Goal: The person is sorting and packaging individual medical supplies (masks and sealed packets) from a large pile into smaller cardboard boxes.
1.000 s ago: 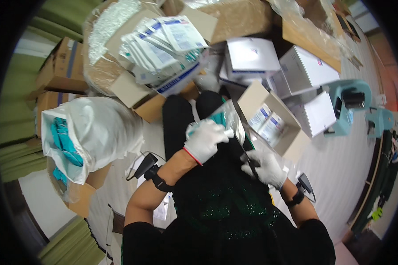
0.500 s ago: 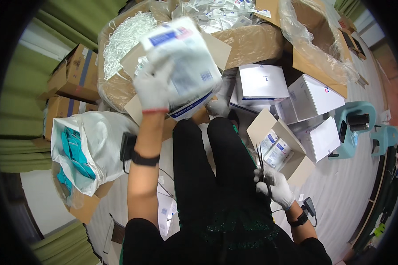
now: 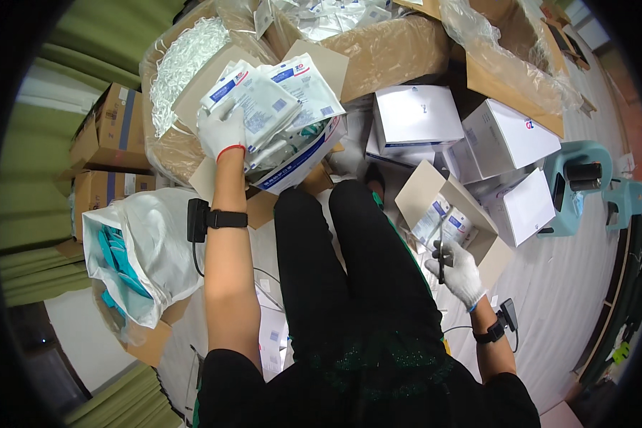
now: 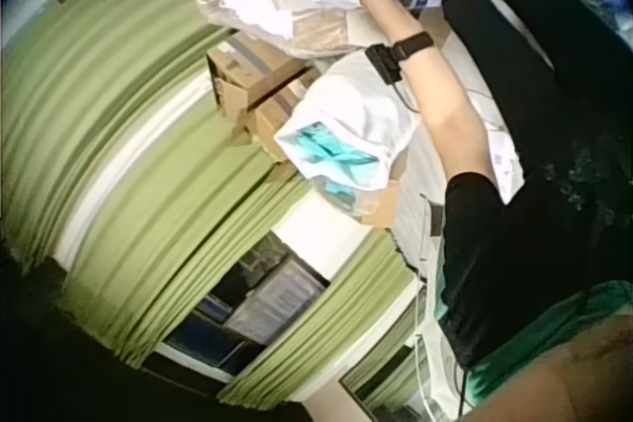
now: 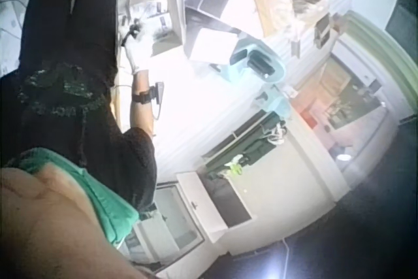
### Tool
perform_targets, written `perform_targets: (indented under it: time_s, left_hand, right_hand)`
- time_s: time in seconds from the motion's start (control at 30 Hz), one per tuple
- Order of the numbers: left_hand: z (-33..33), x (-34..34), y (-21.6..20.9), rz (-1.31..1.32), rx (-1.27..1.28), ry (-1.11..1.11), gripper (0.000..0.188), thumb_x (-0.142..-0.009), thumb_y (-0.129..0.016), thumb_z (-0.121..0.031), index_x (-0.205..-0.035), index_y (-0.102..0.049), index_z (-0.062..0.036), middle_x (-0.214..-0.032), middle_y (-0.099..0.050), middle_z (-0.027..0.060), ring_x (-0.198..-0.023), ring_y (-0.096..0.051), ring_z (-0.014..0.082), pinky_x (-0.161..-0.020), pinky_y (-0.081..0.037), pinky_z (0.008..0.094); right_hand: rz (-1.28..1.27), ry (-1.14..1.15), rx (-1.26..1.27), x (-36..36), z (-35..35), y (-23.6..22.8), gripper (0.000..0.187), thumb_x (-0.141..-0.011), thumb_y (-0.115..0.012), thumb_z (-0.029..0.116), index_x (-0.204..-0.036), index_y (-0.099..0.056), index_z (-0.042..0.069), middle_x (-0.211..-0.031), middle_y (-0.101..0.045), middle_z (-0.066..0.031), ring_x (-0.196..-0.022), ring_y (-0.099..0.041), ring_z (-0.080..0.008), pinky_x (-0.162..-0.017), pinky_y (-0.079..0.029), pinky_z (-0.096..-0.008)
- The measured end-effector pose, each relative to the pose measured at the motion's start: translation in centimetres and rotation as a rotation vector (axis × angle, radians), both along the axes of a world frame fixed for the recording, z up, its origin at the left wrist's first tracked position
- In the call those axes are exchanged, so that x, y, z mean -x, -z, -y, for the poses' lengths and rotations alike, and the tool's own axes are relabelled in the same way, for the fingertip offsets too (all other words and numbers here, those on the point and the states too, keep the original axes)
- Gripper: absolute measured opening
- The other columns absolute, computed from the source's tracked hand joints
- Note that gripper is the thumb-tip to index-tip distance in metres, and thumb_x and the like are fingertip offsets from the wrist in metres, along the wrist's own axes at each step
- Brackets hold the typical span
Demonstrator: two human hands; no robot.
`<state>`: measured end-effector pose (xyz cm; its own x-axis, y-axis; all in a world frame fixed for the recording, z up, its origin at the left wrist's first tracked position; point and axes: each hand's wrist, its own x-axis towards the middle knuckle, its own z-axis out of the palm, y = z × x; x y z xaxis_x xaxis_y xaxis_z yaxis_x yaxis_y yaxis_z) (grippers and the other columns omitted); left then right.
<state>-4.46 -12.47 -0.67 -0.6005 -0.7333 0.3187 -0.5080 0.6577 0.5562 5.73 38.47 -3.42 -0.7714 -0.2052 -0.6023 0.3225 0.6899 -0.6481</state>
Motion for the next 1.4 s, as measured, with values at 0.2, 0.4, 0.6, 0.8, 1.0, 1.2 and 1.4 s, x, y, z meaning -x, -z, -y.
perform_targets:
  time_s: [0.2, 0.4, 0.6, 0.8, 1.0, 1.2, 1.4]
  left_hand:
    - [-2.1, -0.7, -2.3, 0.018, 0.15, 0.07, 0.038, -0.073, -0.074, -0.031, -0.109, -0.076, -0.0181, -0.136, -0.056, 0.016, -0.128, -0.049, 0.0312, -0.107, -0.04, 0.0391]
    - [-9.7, -2.4, -6.3, -0.106, 0.112, 0.207, 0.037, -0.085, -0.069, -0.029, -0.115, -0.071, -0.007, -0.131, -0.059, 0.0162, -0.114, -0.059, 0.0274, -0.098, -0.046, 0.0367]
    - [-22.4, -10.8, -1.0, 0.018, -1.332, 0.689, 0.037, -0.101, -0.05, -0.028, -0.114, -0.062, 0.0051, -0.105, -0.068, 0.0115, -0.096, -0.064, 0.0177, -0.085, -0.05, 0.0319]
    - [-25.5, -14.1, 3.1, 0.253, -1.074, 0.867, 0.041, -0.105, -0.035, -0.023, -0.104, -0.065, 0.005, -0.094, -0.069, 0.013, -0.086, -0.066, 0.019, -0.079, -0.051, 0.0325]
    - [-25.9, -13.7, 4.1, 0.337, -1.377, 0.5, 0.039, -0.104, -0.035, -0.023, -0.1, -0.059, 0.0073, -0.097, -0.069, 0.0212, -0.084, -0.071, 0.0254, -0.071, -0.055, 0.0315]
    - [-24.7, -13.5, 5.2, 0.337, -1.522, 0.471, 0.037, -0.104, -0.035, -0.022, -0.1, -0.057, 0.0074, -0.097, -0.068, 0.0254, -0.087, -0.072, 0.0313, -0.07, -0.058, 0.0329]
    - [-27.2, -11.4, 5.5, 0.378, -1.582, 0.626, 0.042, -0.104, -0.037, -0.031, -0.101, -0.056, 0.0055, -0.099, -0.068, 0.0257, -0.087, -0.072, 0.0322, -0.069, -0.058, 0.0328]
  right_hand:
    - [-0.068, -0.097, 0.067, 0.1, 4.1, -4.1, 0.059, -0.074, -0.085, 0.027, -0.121, -0.059, 0.003, -0.099, -0.07, -0.0114, -0.089, -0.069, -0.022, -0.083, -0.054, -0.0339]
    - [-0.261, -0.084, 0.285, 0.1, 7.2, -5.4, 0.057, -0.073, -0.087, 0.024, -0.117, -0.057, 0.003, -0.098, -0.066, -0.0096, -0.085, -0.066, -0.0191, -0.078, -0.054, -0.033]
    - [-0.416, -0.158, 0.359, 0.3, 11.7, -4.6, 0.054, -0.076, -0.078, 0.029, -0.116, -0.054, 0.004, -0.102, -0.063, -0.0186, -0.087, -0.067, -0.0353, -0.077, -0.056, -0.0426]
    - [-0.438, -0.376, 0.319, -0.2, 8.9, -1.6, 0.057, -0.081, -0.07, 0.023, -0.132, -0.046, 0.01, -0.107, -0.064, -0.0215, -0.085, -0.068, -0.0396, -0.077, -0.056, -0.044]
    - [-0.15, -0.143, 0.427, 2.6, 4.6, 0.7, 0.02, -0.092, -0.057, 0.022, -0.098, -0.069, 0.007, -0.09, -0.069, -0.0128, -0.082, -0.069, -0.0313, -0.074, -0.056, -0.0393]
    - [-0.585, -0.673, -0.423, 6.6, -2.6, 19.2, 0.018, -0.074, -0.064, 0.016, -0.091, -0.066, 0.01, -0.092, -0.066, -0.0129, -0.096, -0.063, -0.0311, -0.083, -0.05, -0.0443]
    - [-0.991, -1.226, -1.176, 5.7, -16.7, 39.7, 0.013, -0.085, -0.053, 0.025, -0.08, -0.06, 0.014, -0.084, -0.058, -0.0047, -0.093, -0.056, -0.0228, -0.096, -0.04, -0.0446]
